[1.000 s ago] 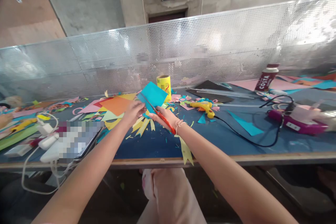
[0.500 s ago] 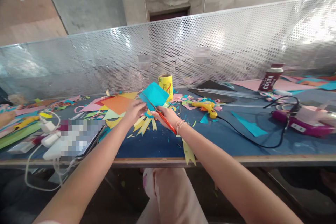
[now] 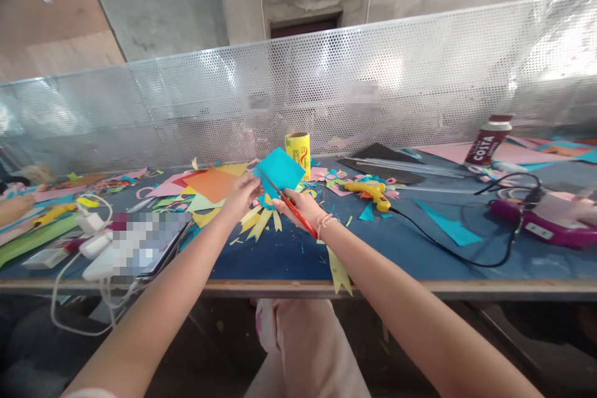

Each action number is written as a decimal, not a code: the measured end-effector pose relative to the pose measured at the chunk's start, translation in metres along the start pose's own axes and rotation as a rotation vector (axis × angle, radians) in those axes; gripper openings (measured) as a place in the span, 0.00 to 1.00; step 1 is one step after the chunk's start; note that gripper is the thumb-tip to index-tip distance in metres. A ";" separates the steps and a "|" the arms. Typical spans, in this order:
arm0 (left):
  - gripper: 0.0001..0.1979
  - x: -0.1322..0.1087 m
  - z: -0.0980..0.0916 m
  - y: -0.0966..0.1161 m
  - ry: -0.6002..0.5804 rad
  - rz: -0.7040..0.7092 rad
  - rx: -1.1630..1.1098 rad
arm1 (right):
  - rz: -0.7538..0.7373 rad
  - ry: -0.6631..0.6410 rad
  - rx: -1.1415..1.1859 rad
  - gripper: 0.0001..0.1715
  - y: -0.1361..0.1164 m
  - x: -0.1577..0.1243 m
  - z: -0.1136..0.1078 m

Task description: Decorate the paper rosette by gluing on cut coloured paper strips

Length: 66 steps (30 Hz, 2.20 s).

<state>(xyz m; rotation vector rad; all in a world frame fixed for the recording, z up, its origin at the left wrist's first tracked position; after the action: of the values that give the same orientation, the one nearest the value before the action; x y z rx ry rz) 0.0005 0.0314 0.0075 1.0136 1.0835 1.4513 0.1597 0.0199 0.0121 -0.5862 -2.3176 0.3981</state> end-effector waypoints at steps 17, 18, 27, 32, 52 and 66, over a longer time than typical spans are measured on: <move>0.20 -0.003 0.007 -0.001 -0.065 0.009 0.057 | 0.042 0.040 -0.042 0.30 0.004 0.002 -0.002; 0.20 -0.003 0.007 -0.001 -0.064 0.009 0.061 | 0.040 0.037 -0.039 0.30 0.004 0.002 -0.002; 0.18 -0.005 0.011 -0.004 -0.059 -0.029 0.104 | 0.018 -0.004 0.066 0.29 -0.004 0.000 -0.003; 0.17 -0.006 0.011 -0.004 -0.051 -0.023 0.111 | 0.018 0.010 0.060 0.29 -0.002 0.001 -0.003; 0.18 -0.006 0.011 -0.008 -0.064 -0.067 0.106 | 0.078 0.012 0.100 0.31 0.005 0.000 -0.002; 0.16 -0.005 0.013 -0.011 -0.094 -0.055 0.139 | 0.116 0.043 0.051 0.32 0.010 0.000 -0.003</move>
<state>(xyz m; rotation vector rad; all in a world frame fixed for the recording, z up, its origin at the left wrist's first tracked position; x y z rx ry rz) 0.0166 0.0291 0.0001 1.1301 1.1469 1.2852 0.1648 0.0286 0.0093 -0.6994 -2.2322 0.4926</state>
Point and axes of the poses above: each hand's wrist, its own x-axis towards the middle knuckle, its own z-axis out of the palm, y = z × x, the point moved 7 cm from there along x, towards the middle knuckle, and after that the axes turned 15 degrees about -z, right-handed, at the moved point
